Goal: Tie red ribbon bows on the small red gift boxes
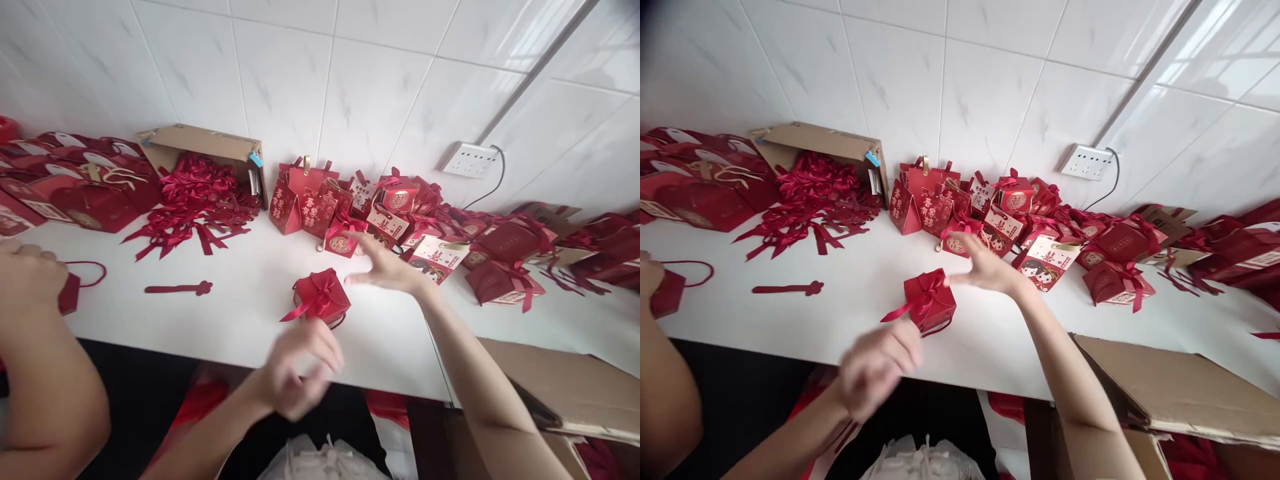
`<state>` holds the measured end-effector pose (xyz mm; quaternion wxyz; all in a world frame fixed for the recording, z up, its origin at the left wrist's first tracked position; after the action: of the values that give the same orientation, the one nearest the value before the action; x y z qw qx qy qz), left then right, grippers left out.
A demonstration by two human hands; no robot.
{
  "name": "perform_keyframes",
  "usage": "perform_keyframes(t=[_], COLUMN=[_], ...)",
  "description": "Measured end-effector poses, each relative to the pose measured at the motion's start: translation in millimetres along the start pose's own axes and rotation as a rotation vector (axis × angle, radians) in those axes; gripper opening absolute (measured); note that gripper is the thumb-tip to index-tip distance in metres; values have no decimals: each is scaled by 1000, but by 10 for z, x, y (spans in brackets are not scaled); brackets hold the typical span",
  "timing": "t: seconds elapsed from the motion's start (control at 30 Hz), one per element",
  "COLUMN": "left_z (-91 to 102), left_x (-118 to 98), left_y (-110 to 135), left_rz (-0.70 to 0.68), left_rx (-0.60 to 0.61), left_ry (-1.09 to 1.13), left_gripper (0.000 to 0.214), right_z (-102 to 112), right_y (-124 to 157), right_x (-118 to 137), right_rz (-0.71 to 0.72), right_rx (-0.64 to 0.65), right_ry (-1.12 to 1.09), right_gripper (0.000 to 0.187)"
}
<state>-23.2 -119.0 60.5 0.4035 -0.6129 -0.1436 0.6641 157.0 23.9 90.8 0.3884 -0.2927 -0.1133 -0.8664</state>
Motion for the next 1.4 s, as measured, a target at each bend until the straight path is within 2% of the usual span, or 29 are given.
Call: perform_keyframes(t=[0.03, 0.07, 0.1, 0.13, 0.17, 0.2, 0.27, 0.33, 0.37, 0.47, 0.53, 0.67, 0.77, 0.87, 0.93, 1.03, 1.13, 1.23, 1.33, 1.37, 1.4], left_z=[207, 375, 500, 581, 619, 625, 584, 550, 553, 628, 672, 585, 387, 161, 47, -9, 48, 139, 195, 200, 201], left_x=[77, 195, 342, 498, 647, 774, 922, 929, 897, 754, 671, 523, 418, 408, 467, 572, 633, 665, 693, 700, 706], left_y=[17, 28, 32, 30, 29, 34, 73, 149, 191, 279, 296, 386, 557, 670, 664, 574, 498, 488, 489, 482, 472], left_rz=[44, 129, 265, 394, 510, 599, 693, 711, 715, 744, 755, 778, 763, 716, 707, 697, 694, 705, 677, 661, 644], left_rx=[-219, -359, -432, -434, -376, -301, -171, -178, -226, -405, -422, -280, -290, -312, -293, -261, -188, -109, -62, -47, -31], left_ry=[-42, -101, -161, -202, -213, -206, -183, -197, -220, -306, -329, -248, -286, -368, -308, -179, -85, 14, 46, 42, 34], left_gripper=[20, 20, 19, 21, 26, 33, 41, 42, 41, 36, 34, 49, 69, 94, 106, 103, 96, 95, 93, 92, 91], right_z=[29, 9, -65, -190, -352, -534, -870, -1065, -1094, -999, -908, -881, -931, -986, -1053, -1205, -1293, -1097, -593, -408, -241], right_y=[65, 142, 223, 302, 374, 436, 533, 607, 642, 729, 752, 736, 756, 755, 700, 577, 513, 526, 509, 476, 431], right_x=[29, 71, 122, 174, 221, 256, 271, 215, 170, 50, 38, 131, 132, 82, 93, 170, 202, 230, 485, 631, 791], right_rz=[-65, -139, -211, -269, -306, -316, -308, -301, -314, -385, -392, -226, -198, -247, -213, -120, -90, -94, -29, 12, 68], right_rx=[-133, -256, -351, -402, -411, -375, -269, -231, -274, -506, -549, -325, -253, -304, -322, -300, -290, -324, -462, -452, -389], right_ry=[-48, -90, -126, -155, -183, -215, -273, -323, -338, -333, -322, -345, -429, -517, -538, -534, -553, -518, -383, -326, -265], right_gripper=[72, 61, 57, 57, 62, 73, 92, 95, 89, 63, 47, 39, 34, 42, 53, 71, 79, 83, 69, 59, 54])
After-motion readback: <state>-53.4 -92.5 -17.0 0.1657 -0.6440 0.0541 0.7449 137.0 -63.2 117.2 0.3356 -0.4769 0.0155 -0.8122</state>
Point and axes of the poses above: each hand's wrist, its own y-axis away from the middle knuckle, its own z-axis out of the back of the hand, x = y × z, the point moved 1 cm from there along -y, towards the middle knuckle, and after that the axes turned 9 degrees about x, right-handed, at the moved point
